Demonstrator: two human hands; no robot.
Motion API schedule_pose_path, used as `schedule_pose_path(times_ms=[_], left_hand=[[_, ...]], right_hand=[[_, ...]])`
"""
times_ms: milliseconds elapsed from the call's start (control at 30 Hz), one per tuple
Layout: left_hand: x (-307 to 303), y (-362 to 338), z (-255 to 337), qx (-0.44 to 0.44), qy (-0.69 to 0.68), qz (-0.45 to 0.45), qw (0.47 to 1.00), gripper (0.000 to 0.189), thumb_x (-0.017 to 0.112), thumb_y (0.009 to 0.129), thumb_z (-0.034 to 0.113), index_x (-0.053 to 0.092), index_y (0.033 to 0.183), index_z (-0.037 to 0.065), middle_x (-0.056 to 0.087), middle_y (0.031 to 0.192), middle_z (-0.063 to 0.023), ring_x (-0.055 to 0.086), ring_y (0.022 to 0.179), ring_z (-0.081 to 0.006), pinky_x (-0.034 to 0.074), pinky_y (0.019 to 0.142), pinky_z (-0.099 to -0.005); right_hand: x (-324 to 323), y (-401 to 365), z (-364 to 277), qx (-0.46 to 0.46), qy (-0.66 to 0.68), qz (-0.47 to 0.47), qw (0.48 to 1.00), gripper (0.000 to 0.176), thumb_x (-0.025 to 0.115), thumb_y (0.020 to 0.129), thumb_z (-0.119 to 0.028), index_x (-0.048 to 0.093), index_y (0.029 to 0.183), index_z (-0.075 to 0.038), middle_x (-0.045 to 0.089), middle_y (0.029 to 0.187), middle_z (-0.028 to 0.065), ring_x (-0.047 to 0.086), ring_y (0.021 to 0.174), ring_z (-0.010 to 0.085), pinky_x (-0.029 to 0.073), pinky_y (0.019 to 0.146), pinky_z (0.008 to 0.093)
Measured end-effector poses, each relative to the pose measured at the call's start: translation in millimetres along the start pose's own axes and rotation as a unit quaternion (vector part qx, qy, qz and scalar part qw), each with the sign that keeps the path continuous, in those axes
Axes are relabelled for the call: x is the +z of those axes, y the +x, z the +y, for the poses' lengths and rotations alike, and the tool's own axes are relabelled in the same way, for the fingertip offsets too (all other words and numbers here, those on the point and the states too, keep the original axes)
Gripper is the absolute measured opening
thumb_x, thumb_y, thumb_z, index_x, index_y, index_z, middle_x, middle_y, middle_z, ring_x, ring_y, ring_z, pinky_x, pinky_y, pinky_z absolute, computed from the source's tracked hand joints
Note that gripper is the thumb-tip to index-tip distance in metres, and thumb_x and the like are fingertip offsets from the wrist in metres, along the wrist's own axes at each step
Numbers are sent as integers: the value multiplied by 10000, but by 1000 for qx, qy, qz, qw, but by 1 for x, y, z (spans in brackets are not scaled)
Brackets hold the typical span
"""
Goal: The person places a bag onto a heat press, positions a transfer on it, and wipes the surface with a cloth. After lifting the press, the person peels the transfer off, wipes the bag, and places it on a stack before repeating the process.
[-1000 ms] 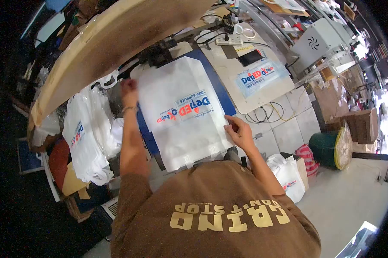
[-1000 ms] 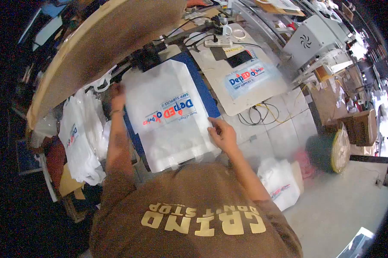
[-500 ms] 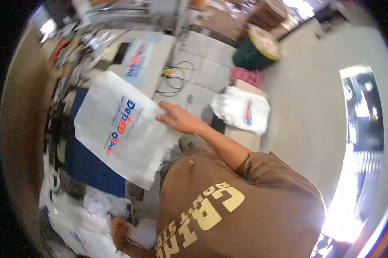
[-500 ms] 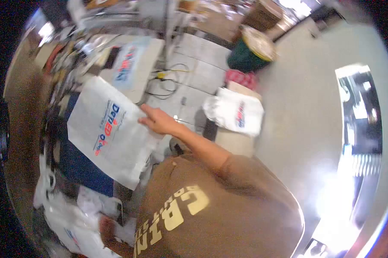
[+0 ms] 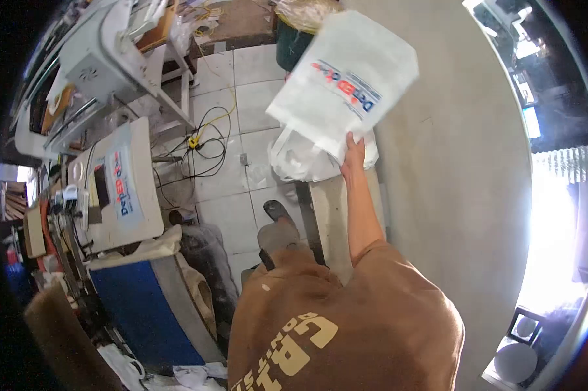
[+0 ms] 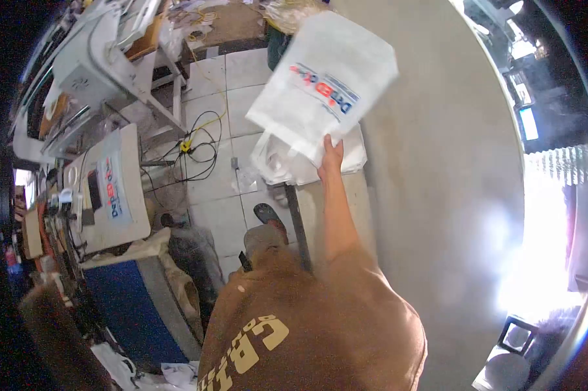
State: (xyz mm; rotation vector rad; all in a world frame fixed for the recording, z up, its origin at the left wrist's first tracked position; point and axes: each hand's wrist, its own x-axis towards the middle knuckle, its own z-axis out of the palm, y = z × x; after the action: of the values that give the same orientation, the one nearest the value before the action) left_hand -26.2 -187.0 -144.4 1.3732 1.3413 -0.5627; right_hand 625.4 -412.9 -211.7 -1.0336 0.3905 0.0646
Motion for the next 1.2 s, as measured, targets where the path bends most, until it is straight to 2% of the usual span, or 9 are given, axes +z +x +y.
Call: schedule_pose_path(times_ms=[267,433,567,767,967,1033,1100,1133,1200], left_hand=[[33,24,18,-85,57,105,989,195,687,802,87,689,984,15,673,911,-147,635,836,-281,516,722,-396],[49,20,16,-114,68,137,982,205,682,803,85,691,996,14,677,930,-155,639,854,-292,520,733,-407],[56,16,7,-123,71,155,978,212,679,804,83,693,1005,14,681,946,-161,643,868,-302,523,742,-415],[70,15,-15,-127,69,176,974,224,673,806,80,696,1019,13,686,969,-171,648,889,-316,528,755,-427],[85,19,-48,-117,58,208,969,237,668,807,77,699,1033,12,691,992,-180,653,909,-331,534,768,-439],[90,22,-71,-108,57,228,966,241,666,808,76,700,1038,12,693,1000,-183,655,916,-335,535,773,-443],[95,23,-93,-91,66,261,959,245,664,808,75,701,1042,12,695,1008,-186,657,923,-340,537,777,-447],[101,27,-109,-70,85,284,952,247,663,809,75,701,1045,12,695,1011,-188,657,927,-342,538,780,-449],[114,42,-145,28,207,372,905,251,661,809,74,702,1049,11,697,1019,-191,659,934,-347,540,784,-453]], right_hand=[[-139,110,171,-18,-45,178,983,547,589,1035,-210,359,1518,-98,520,1462,129,569,1262,323,497,1035,506],[-213,139,288,285,168,372,867,469,596,988,-314,495,1412,-142,598,1347,123,622,1146,326,603,825,518],[-131,90,247,299,112,405,857,411,587,987,-324,546,1341,-120,625,1285,112,647,1066,333,628,732,495],[-128,61,240,309,-70,309,897,764,821,842,-393,406,1369,-29,618,1214,198,657,1001,340,623,708,506],[-146,57,239,331,-317,331,825,1023,922,735,-389,225,1409,-65,583,1214,223,657,961,370,597,696,518],[-123,53,224,309,-158,325,880,1127,901,752,-417,124,1488,-64,551,1290,265,603,1097,408,549,832,570],[-186,88,291,288,-402,330,804,1430,949,651,-405,-58,1555,60,356,1528,320,443,1367,442,384,1143,544],[-208,108,306,304,-443,344,770,1352,880,726,-448,-108,1584,-105,297,1549,333,334,1401,463,332,1139,606],[-152,84,230,230,-546,296,749,1192,845,750,-458,85,1575,-55,308,1524,320,437,1339,468,387,1137,532]])
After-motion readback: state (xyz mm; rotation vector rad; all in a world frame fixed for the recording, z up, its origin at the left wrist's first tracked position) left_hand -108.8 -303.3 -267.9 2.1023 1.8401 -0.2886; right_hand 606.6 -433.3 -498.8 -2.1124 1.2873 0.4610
